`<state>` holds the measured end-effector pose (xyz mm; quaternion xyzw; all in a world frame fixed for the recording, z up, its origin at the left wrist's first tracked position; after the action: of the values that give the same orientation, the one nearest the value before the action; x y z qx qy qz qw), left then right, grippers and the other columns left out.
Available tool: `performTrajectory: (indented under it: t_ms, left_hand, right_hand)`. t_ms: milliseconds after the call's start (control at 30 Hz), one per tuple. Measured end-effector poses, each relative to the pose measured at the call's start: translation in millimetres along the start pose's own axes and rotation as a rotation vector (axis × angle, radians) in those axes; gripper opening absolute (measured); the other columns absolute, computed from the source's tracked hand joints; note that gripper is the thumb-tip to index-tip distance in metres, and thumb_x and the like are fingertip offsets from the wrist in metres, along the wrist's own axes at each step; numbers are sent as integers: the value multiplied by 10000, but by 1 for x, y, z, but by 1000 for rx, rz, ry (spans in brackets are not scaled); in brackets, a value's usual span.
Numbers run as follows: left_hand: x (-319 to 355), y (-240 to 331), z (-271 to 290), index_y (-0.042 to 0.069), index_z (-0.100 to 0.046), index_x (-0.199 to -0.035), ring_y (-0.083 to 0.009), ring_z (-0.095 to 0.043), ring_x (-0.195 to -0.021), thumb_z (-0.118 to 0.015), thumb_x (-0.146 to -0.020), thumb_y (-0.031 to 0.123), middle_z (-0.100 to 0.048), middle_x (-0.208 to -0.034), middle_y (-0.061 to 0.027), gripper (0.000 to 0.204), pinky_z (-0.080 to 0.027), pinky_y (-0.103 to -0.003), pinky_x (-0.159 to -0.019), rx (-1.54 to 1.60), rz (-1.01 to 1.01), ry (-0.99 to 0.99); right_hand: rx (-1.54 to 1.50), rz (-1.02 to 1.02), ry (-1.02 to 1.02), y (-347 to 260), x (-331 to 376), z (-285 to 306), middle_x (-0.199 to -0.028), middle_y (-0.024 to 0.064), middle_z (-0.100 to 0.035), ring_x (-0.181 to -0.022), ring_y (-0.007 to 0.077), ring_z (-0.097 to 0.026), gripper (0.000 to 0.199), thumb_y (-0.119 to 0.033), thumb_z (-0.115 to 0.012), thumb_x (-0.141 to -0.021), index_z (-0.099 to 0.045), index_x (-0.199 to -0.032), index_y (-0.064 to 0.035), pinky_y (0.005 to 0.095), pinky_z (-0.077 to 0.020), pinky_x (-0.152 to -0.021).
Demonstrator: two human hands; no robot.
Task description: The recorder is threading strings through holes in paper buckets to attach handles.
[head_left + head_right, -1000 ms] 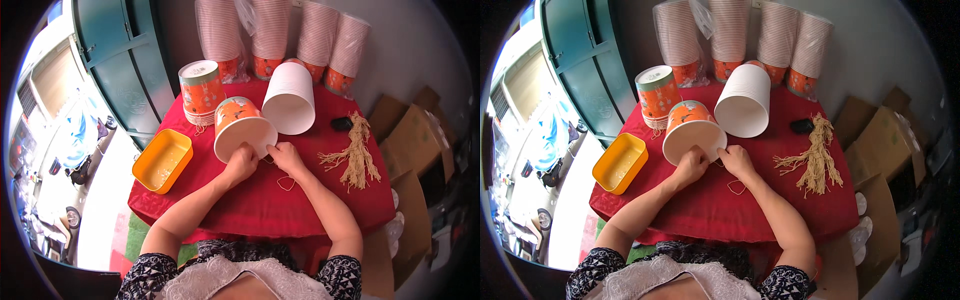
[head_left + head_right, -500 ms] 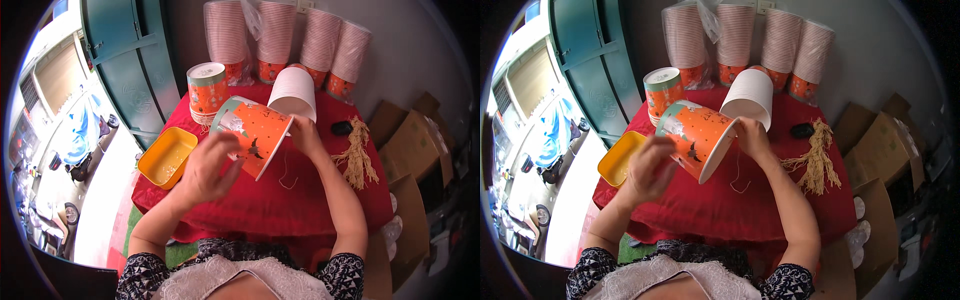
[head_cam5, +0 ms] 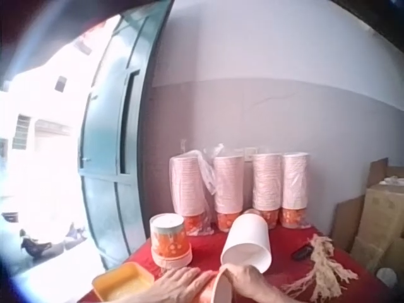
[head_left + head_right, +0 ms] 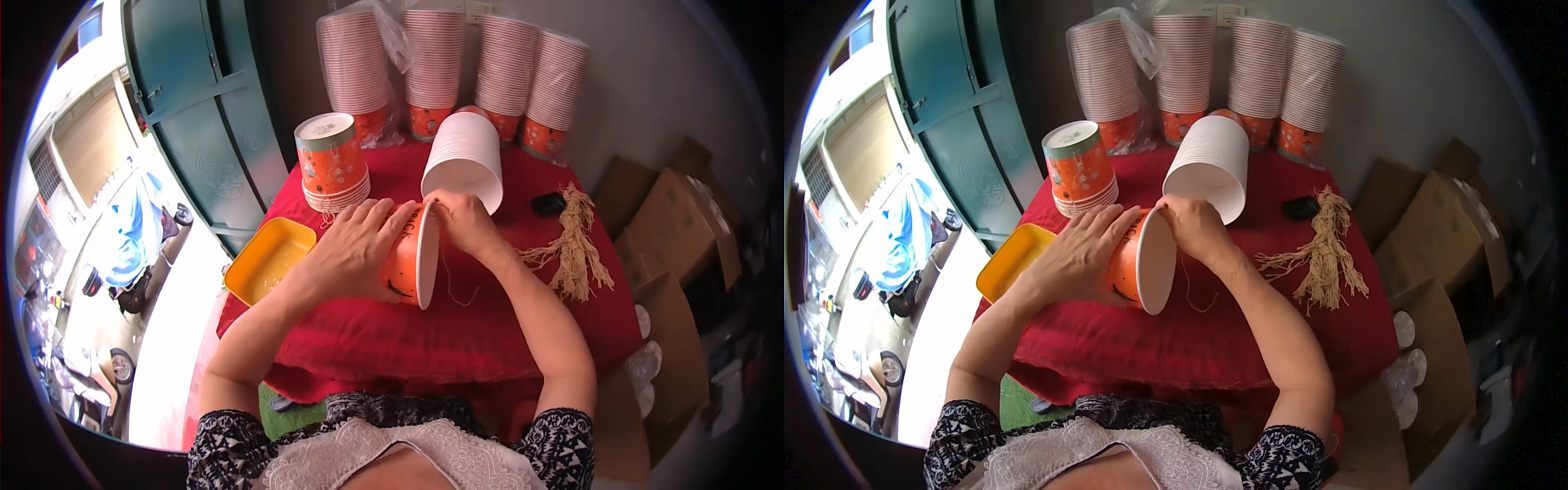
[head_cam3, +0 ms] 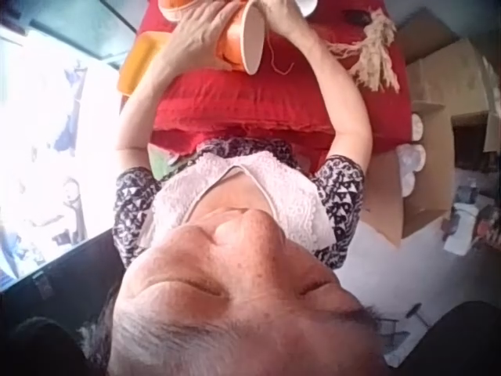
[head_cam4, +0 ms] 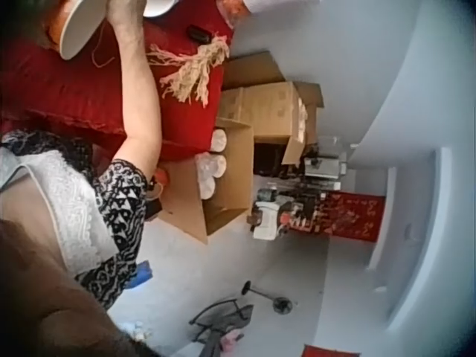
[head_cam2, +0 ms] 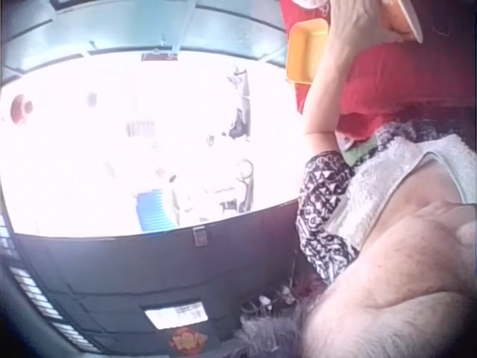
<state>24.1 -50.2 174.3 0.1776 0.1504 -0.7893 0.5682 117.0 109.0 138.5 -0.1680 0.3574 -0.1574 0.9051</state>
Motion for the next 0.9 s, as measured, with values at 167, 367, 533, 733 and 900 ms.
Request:
performTrajectory:
  t_ms: [167,367,533,733,900]
  left_hand:
    - [-13,-18,-4,20,-371,-1430,-380,-494,-1198,-841,-549,609,-504,-1260,-197,1159,-394,-463,-1002,-117,63,99]
    - [-24,-53,-31,8,-317,-1463,-419,-478,-1251,-833,-528,651,-494,-1315,-282,1246,-385,-499,-1039,-162,185,-51]
    - [-28,-71,-44,18,-302,-1474,-418,-471,-1264,-854,-513,599,-476,-1342,-290,1251,-385,-505,-1041,-113,255,-143]
    - [-25,-72,-44,74,-274,-1501,-416,-420,-1312,-905,-486,426,-411,-1424,-247,1246,-326,-521,-1113,-122,216,-11]
    - [-7,-21,-14,19,-591,-1147,-404,-558,-1125,-761,-778,120,-548,-1237,-218,419,-484,-452,-932,129,-2,415]
  right_hand:
    - [-11,-193,31,24,27,15,-871,225,-685,-870,361,-693,174,-133,-609,-901,-688,-959,11,387,-533,-700]
    - [-329,-583,-257,21,86,34,-621,77,-625,-584,139,-576,199,-133,-608,-870,-693,-827,42,327,-470,-577]
    - [-743,-728,-355,7,123,38,-615,-9,-564,-483,30,-449,188,-110,-574,-951,-665,-865,30,175,-345,-418]
    - [-1316,-543,-146,-10,134,34,-679,21,-566,-493,55,-477,238,-232,-548,-1005,-590,-927,-11,178,-369,-413]
    - [-1593,-527,96,-20,130,17,-662,13,-520,-474,70,-427,276,-263,-468,-1029,-529,-852,-61,201,-338,-392]
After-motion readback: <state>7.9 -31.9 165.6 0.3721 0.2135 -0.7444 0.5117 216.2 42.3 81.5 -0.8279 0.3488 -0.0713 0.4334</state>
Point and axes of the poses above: each hand's wrist, its own x-axis away from the middle knuckle, its own z-axis out of the back of the hand, y = z × x, the point moved 6 cm from there along -x, towards the middle knuckle
